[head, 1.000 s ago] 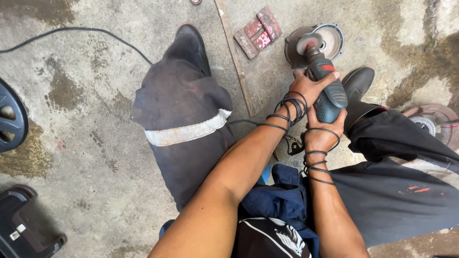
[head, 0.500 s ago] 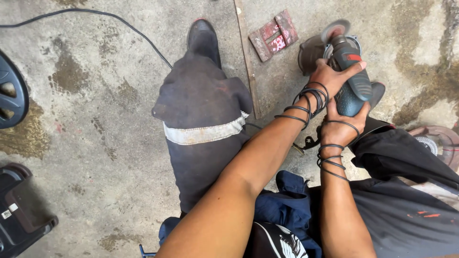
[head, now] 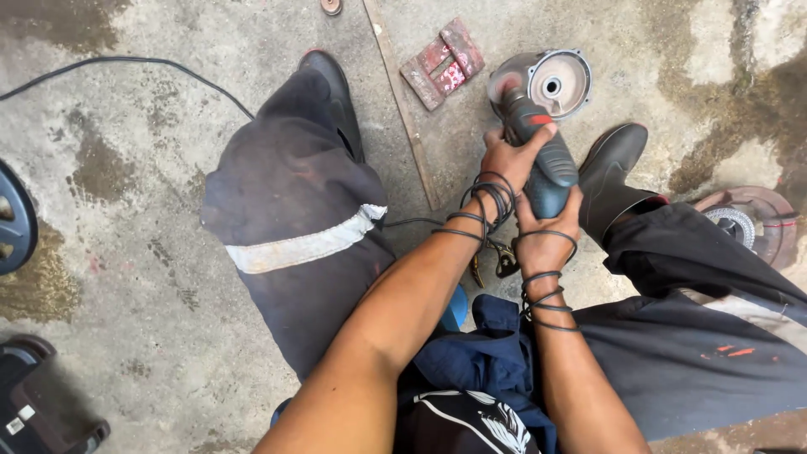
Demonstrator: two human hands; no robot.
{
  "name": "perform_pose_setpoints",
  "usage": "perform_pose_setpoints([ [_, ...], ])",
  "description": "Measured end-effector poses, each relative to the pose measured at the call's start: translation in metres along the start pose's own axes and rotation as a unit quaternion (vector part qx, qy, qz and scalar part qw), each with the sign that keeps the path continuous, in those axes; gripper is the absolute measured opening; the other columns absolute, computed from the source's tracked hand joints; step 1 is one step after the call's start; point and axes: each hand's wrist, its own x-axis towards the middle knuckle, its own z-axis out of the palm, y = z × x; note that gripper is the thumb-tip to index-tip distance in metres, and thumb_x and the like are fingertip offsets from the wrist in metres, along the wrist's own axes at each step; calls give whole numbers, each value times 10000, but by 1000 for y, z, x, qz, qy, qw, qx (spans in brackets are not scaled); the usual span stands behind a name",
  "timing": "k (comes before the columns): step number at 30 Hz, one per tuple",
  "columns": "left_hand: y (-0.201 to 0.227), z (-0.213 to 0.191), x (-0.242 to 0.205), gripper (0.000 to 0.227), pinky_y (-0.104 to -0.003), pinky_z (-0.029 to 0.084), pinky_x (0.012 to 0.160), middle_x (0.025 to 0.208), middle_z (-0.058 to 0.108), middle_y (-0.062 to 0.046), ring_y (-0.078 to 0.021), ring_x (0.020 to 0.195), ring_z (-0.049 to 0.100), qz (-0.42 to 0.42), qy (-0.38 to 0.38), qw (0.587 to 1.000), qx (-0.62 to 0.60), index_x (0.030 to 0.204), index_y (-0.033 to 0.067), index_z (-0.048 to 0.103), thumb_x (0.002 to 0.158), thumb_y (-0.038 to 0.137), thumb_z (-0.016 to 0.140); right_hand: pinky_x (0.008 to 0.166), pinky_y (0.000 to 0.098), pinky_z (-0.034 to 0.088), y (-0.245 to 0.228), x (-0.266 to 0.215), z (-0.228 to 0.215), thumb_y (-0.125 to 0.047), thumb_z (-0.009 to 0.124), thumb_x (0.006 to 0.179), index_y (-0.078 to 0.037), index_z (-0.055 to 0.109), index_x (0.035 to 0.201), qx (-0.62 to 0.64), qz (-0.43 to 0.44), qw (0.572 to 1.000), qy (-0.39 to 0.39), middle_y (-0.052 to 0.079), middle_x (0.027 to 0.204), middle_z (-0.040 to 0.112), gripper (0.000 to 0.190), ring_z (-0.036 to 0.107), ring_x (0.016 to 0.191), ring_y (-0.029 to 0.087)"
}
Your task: Clean a metal motor or pump housing using a power drill equipped with a wire brush attachment.
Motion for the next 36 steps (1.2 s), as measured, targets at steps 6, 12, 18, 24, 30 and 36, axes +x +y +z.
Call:
perform_pose_setpoints([
  [6,-39,-2,-1,1085,-443,421,1151,1366,585,-239,-346,1339,549,-54,25,998,-16,1354,51,332,645,839,562,875,582,542,18,-16,-3,-438,852,835,-257,540,1403,-19,-30,997,-76,233,1121,719,672,675,1079,473],
  [12,-16,3,-20,1106,-454,397,1175,1406,557,-283,-390,1363,525,-14,-31,999,-37,1368,-40,352,662,800,497,843,556,553,38,-2,9,-397,879,870,-265,522,1404,-53,-45,998,8,220,1119,714,656,698,1052,435],
  [18,-5,5,7,1096,-420,405,1173,1406,577,-237,-339,1357,539,-27,-16,999,-33,1373,-4,353,657,817,476,841,537,568,36,27,31,-434,898,849,-278,539,1388,-53,-61,996,37,205,1081,734,666,709,1036,431],
  [24,20,-2,25,1067,-418,409,1184,1411,576,-256,-356,1364,539,16,-9,999,-47,1375,-12,365,667,777,487,839,557,566,5,34,39,-392,899,861,-262,519,1393,-27,-85,994,60,242,1061,737,667,709,1033,466],
  [30,-4,-3,11,1119,-390,430,1158,1409,582,-228,-318,1355,545,-14,-38,999,-14,1357,-4,370,625,829,516,828,537,568,24,9,33,-424,904,834,-252,537,1390,-46,-46,996,63,228,1040,735,688,714,1006,444],
  [36,25,-5,13,1107,-384,605,778,1073,672,-264,-353,863,745,40,16,998,-55,1271,-135,430,522,671,556,807,342,599,25,22,37,-125,846,863,15,501,1367,78,-189,976,74,189,1104,730,626,720,909,241],
])
